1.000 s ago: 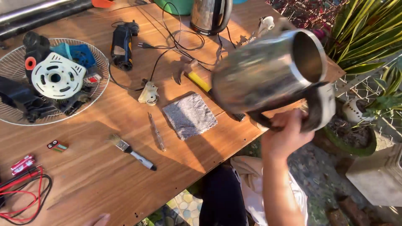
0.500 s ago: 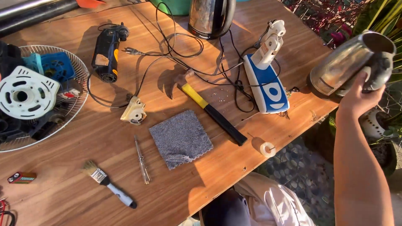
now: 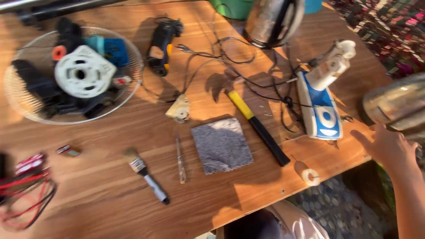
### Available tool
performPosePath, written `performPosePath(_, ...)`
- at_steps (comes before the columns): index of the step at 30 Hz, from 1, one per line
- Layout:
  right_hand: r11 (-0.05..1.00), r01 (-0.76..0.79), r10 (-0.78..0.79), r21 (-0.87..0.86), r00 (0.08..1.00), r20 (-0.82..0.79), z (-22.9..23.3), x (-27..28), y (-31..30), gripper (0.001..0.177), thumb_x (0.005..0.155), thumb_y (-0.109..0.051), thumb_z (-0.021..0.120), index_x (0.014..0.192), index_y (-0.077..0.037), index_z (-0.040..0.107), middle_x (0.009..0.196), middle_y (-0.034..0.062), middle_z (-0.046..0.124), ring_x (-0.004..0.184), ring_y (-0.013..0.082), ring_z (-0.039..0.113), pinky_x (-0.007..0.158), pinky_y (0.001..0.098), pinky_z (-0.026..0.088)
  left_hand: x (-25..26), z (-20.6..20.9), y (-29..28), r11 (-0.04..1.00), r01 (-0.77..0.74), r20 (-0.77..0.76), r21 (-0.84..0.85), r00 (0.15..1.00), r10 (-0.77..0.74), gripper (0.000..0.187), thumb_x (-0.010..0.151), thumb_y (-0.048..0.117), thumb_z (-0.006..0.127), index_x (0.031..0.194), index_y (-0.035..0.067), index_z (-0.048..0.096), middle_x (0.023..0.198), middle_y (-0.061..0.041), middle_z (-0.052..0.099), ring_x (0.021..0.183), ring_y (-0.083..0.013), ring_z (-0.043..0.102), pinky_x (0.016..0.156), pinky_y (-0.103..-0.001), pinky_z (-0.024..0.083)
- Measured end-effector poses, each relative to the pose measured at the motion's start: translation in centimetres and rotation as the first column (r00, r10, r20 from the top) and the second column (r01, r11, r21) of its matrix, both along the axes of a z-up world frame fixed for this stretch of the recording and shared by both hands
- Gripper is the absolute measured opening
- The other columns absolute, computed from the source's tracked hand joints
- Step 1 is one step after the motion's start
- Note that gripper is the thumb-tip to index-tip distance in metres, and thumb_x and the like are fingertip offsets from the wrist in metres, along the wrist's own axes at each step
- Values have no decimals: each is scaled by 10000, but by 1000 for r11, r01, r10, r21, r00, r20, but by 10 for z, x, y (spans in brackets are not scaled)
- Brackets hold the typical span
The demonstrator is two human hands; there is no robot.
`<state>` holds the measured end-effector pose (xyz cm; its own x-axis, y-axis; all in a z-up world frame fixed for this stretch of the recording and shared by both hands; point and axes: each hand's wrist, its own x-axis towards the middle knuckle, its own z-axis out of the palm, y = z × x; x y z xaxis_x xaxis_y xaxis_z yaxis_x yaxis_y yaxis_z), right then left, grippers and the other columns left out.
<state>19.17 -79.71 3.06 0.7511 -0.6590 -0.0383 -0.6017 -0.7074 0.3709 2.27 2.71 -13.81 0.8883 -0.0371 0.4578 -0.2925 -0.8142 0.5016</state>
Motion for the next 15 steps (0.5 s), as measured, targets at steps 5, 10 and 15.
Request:
performPosePath(5,622,-767,660,158,622,420,34,-27,261,573,915,-589,592,1265,-149,703,1048,105,752,1013,298,726,796,436,552,-27,81,-4,996,-84,-71,-12,994,82,339,977,180,575,1297,141,678,1325,-37,655,1080,-137,690,1049,-277,493)
performPosePath(10,198,-824,678,530,506,533,4,-43,425,525,969,-544,491,1114,-75,676,952,123,811,786,250,819,670,322,704,-34,98,-20,980,29,-82,-197,996,-46,367,1005,235,541,1318,70,636,1285,-105,640,894,-175,700,936,-307,515)
performPosePath(15,210,-879,581,428,464,668,-32,-49,501,320,985,-407,651,883,-104,639,835,48,744,663,254,714,510,414,529,-47,109,-28,954,97,-96,-285,987,-129,283,995,213,583,1223,71,675,1135,-71,669,800,-143,712,803,-272,554)
